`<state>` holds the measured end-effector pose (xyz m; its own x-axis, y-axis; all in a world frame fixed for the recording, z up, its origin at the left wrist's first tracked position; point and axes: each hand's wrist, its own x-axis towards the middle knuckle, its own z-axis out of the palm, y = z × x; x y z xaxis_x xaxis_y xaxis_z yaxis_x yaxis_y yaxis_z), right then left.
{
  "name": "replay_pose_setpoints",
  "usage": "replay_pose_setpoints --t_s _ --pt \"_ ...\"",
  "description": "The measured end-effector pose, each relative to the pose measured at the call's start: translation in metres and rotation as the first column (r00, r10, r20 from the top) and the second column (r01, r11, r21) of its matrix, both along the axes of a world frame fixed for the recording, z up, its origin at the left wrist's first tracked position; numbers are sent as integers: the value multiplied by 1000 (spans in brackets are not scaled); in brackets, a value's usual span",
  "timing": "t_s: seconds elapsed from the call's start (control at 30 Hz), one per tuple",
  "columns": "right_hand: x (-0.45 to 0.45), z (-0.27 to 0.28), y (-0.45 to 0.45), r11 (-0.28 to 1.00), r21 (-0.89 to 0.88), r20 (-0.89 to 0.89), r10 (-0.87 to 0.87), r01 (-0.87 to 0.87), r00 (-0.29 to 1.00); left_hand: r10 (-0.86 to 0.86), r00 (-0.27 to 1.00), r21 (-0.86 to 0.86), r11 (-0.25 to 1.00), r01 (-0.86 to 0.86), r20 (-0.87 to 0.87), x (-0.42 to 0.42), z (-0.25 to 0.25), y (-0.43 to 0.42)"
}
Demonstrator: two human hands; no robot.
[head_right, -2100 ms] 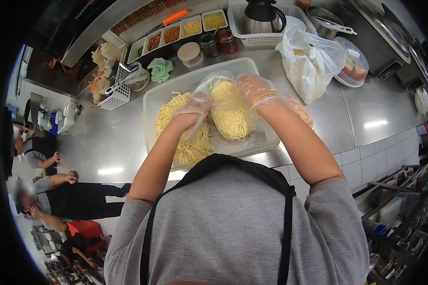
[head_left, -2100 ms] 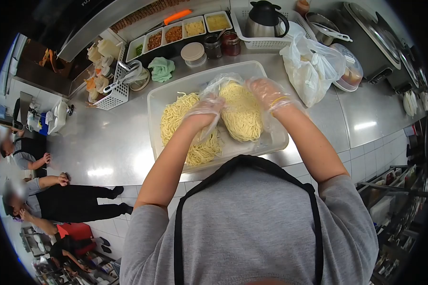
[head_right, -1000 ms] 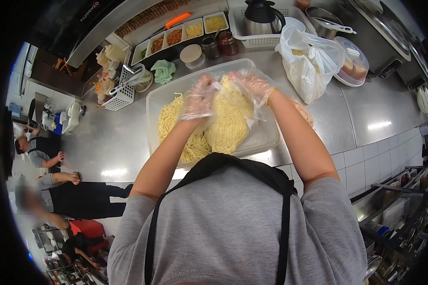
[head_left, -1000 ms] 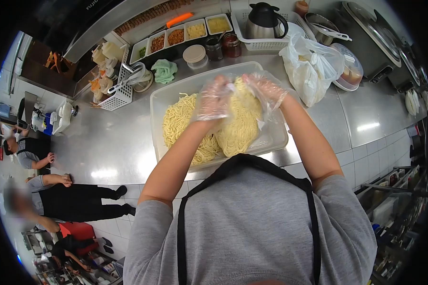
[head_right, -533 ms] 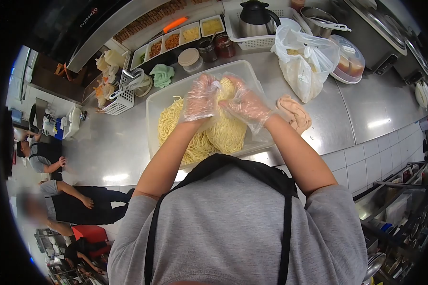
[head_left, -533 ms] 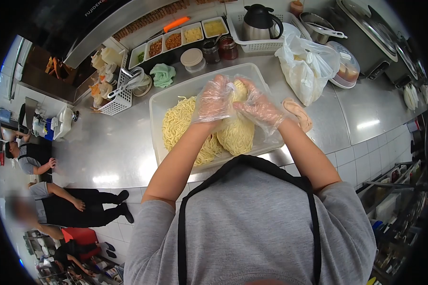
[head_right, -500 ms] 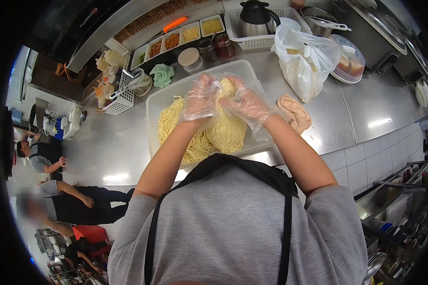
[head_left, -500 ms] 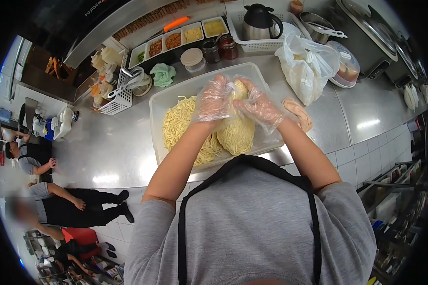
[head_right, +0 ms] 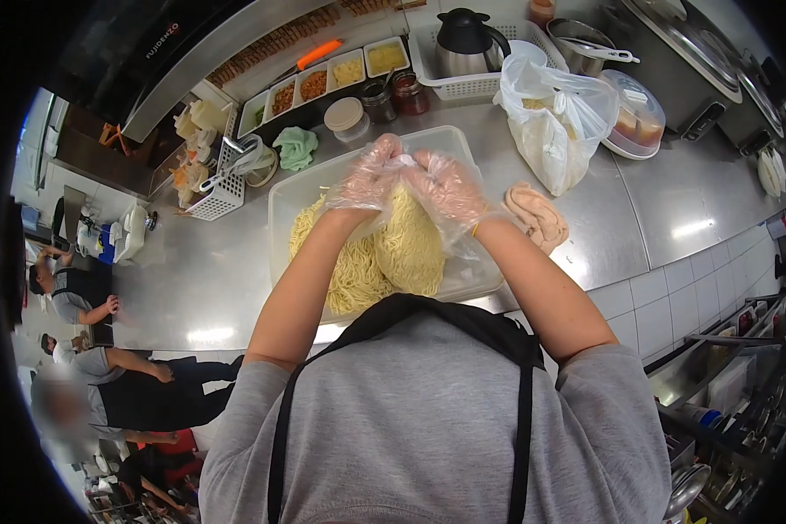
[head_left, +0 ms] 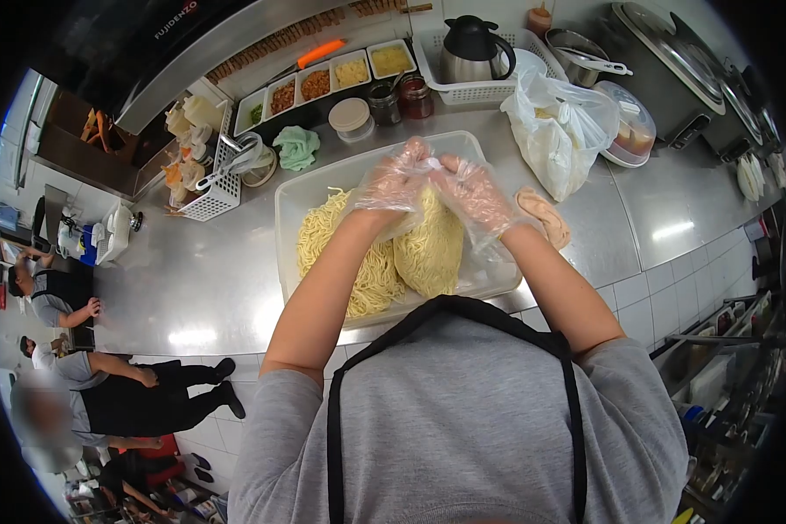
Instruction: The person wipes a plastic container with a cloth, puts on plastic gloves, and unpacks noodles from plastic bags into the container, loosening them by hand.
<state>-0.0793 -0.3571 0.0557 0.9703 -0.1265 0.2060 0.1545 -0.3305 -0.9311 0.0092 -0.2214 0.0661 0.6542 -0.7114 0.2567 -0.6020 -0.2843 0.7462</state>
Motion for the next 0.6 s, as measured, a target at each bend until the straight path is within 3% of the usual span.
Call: replay_pose_setpoints --t_s 0.1,0.17,0.3,0.4,0.47,0.5,0.57,0.6 --pt "-1 30 -6 995 -61 -80 -82 77 993 30 994 -101 995 -19 106 -3 18 -6" --pt "4 39 -9 990 -118 274 -46 81 961 35 977 -156 988 -1 211 -3 37 -5" --pt "2 35 -11 984 -146 351 -43 100 935 -63 977 -66 995 78 202 1 42 2" --pt "-2 21 -10 977 -210 210 6 39 978 -169 980 4 985 170 101 5 24 7" --pt "-6 29 -9 989 -146 57 15 -7 998 -103 983 127 984 122 -150 1 25 10" --pt "-6 28 -9 990 -143 52 16 -9 998 -101 983 129 984 122 -155 2 23 12" --pt "-2 30 -14 976 -209 -86 43 -60 995 -174 913 117 966 231 -369 9 23 15" --pt "-2 29 -13 976 -209 -84 43 -60 996 -173 914 117 966 230 -367 10 23 14"
